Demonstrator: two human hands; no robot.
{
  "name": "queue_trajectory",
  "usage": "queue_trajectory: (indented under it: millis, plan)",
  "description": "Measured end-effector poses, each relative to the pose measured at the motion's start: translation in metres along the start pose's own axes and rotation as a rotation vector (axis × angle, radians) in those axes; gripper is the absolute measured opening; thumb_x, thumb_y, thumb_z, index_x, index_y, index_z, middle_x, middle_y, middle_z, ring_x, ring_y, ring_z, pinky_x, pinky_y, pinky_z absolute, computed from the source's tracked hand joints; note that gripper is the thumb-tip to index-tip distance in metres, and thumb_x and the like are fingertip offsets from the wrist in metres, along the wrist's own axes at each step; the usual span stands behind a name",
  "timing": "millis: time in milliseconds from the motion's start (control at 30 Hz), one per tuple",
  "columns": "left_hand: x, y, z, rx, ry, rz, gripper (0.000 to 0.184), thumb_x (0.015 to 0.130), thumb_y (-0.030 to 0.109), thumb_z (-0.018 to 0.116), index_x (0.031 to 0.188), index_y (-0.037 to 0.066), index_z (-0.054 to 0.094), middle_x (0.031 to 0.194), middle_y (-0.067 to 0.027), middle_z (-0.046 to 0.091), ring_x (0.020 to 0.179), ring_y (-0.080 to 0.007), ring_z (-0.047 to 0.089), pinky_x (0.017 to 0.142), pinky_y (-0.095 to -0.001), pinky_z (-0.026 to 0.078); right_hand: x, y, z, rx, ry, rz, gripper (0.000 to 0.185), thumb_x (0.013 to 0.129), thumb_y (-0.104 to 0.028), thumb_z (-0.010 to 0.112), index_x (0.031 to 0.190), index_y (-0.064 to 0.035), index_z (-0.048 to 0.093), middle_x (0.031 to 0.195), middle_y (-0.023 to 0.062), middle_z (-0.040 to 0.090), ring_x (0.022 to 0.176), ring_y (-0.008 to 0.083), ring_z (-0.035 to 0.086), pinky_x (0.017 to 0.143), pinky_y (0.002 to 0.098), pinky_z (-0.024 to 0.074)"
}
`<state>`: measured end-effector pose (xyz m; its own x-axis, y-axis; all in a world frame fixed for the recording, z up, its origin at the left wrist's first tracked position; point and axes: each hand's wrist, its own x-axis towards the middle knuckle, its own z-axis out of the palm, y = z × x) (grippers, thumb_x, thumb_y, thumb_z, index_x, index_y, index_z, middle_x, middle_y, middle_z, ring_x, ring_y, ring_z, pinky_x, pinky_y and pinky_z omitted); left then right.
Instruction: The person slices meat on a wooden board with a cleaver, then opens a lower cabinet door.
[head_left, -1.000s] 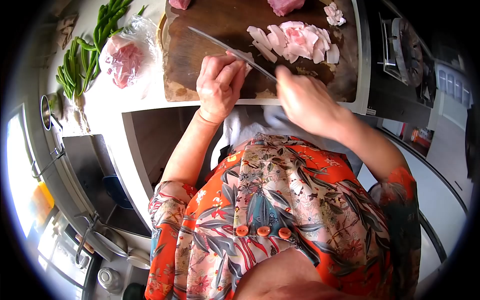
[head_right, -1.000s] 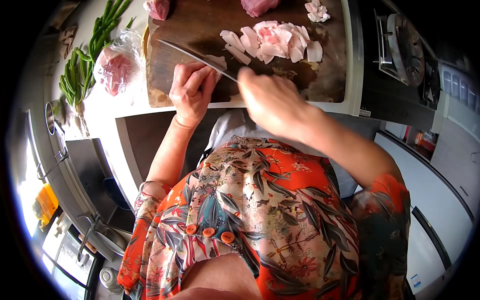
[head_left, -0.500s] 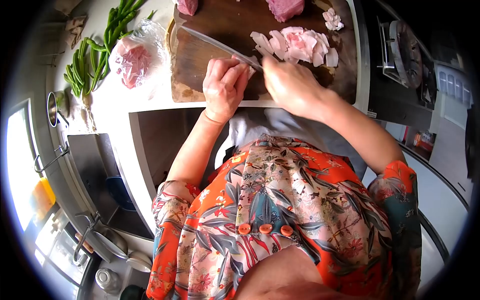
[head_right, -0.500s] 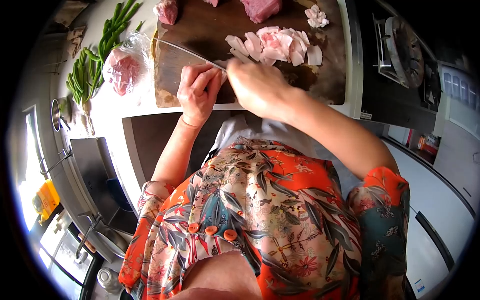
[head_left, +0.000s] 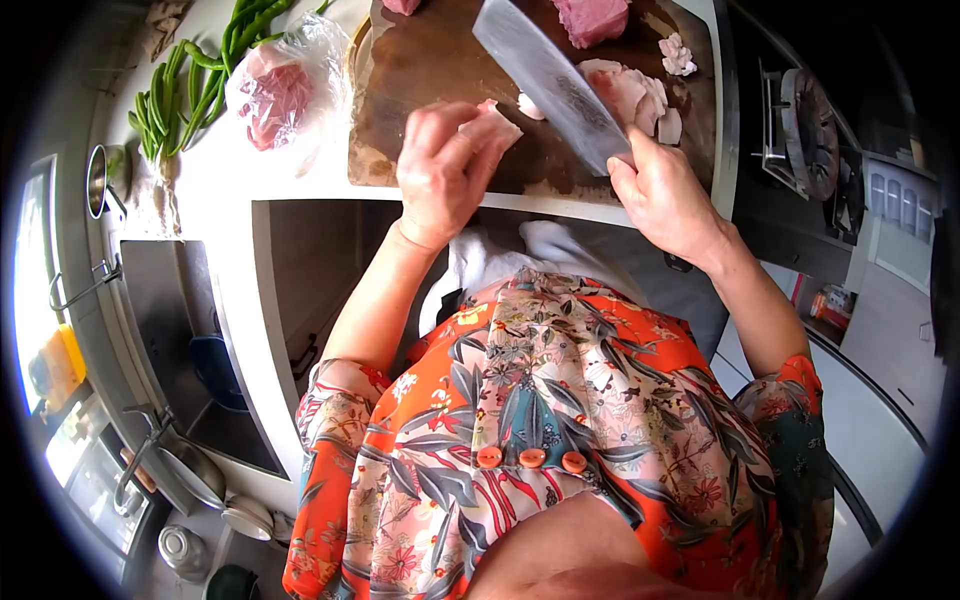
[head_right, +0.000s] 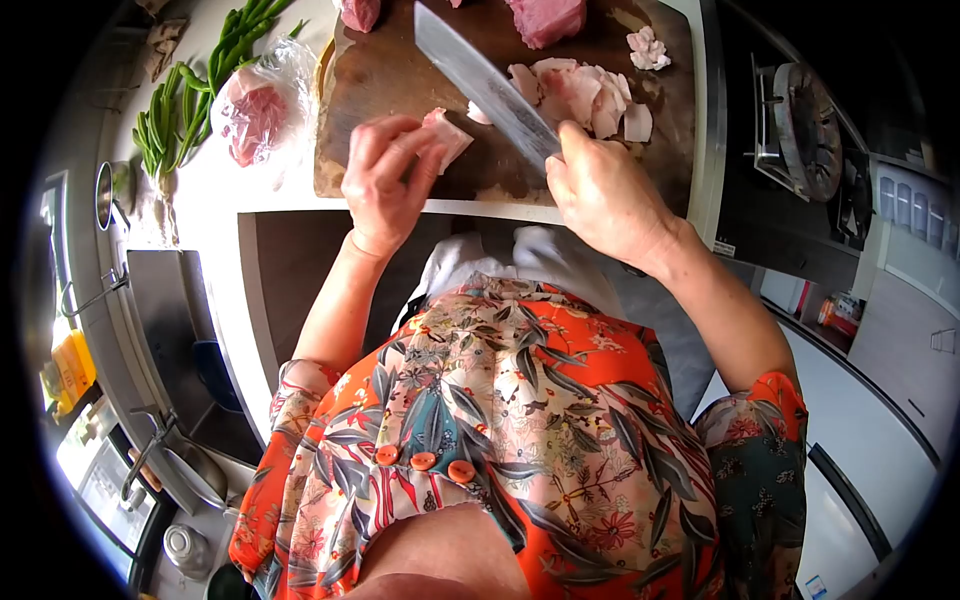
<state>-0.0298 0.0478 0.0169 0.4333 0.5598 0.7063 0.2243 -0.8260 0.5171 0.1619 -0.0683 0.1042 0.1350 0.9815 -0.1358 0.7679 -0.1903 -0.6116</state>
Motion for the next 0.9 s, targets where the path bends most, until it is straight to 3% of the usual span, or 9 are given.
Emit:
queue_trajectory:
  millis: [133,433,633,800,900]
  plan:
    - [-0.008,-0.004,0.005,0.017,-0.054,0.056,0.024,0.067,0.001,0.075,0.090,0.005,0.068,0.095,-0.0076,0.062,0.088,-0.0273,0.059,0.075,-0.0352,0.050,-0.003,-0.003,0.011,0.024,0.019,-0.122,0.013,0.089,-0.005,0.052,0.087,0.0050,0.044,0.061,0.0207,0.054,0.054,0.0371,0.055,0.051,0.0409,0.0412]
    - [-0.010,-0.009,0.015,-0.012,0.005,0.053,0.024,0.065,-0.002,0.076,0.086,0.006,0.069,0.090,-0.0055,0.063,0.083,-0.0251,0.060,0.072,-0.0332,0.050,0.000,-0.008,0.021,-0.039,-0.023,-0.097,0.013,0.089,-0.005,0.052,0.090,0.0052,0.044,0.062,0.0252,0.054,0.060,0.0432,0.057,0.052,0.0457,0.0416]
    - [-0.009,-0.009,0.018,-0.032,0.014,0.034,0.023,0.065,-0.002,0.076,0.086,0.006,0.069,0.089,-0.0050,0.064,0.082,-0.0237,0.060,0.071,-0.0322,0.049,-0.030,-0.004,0.004,-0.068,-0.151,0.033,0.015,0.089,-0.005,0.051,0.093,0.0079,0.044,0.062,0.0263,0.054,0.061,0.0444,0.057,0.053,0.0467,0.0427]
    - [-0.007,-0.009,0.017,-0.022,-0.001,0.033,0.023,0.065,-0.002,0.076,0.085,0.006,0.069,0.088,-0.0049,0.064,0.081,-0.0234,0.060,0.070,-0.0319,0.050,0.011,-0.010,0.015,-0.053,-0.106,-0.132,0.017,0.089,-0.007,0.052,0.083,0.0043,0.040,0.059,0.0254,0.052,0.059,0.0457,0.054,0.052,0.0493,0.0401]
    - [-0.009,-0.011,0.019,-0.020,0.005,0.035,0.022,0.065,-0.002,0.076,0.084,0.007,0.069,0.087,-0.0050,0.063,0.081,-0.0232,0.061,0.069,-0.0318,0.050,0.003,-0.007,0.015,-0.084,-0.127,-0.105,0.017,0.090,-0.007,0.051,0.085,0.0038,0.040,0.059,0.0250,0.052,0.058,0.0454,0.055,0.052,0.0493,0.0406]
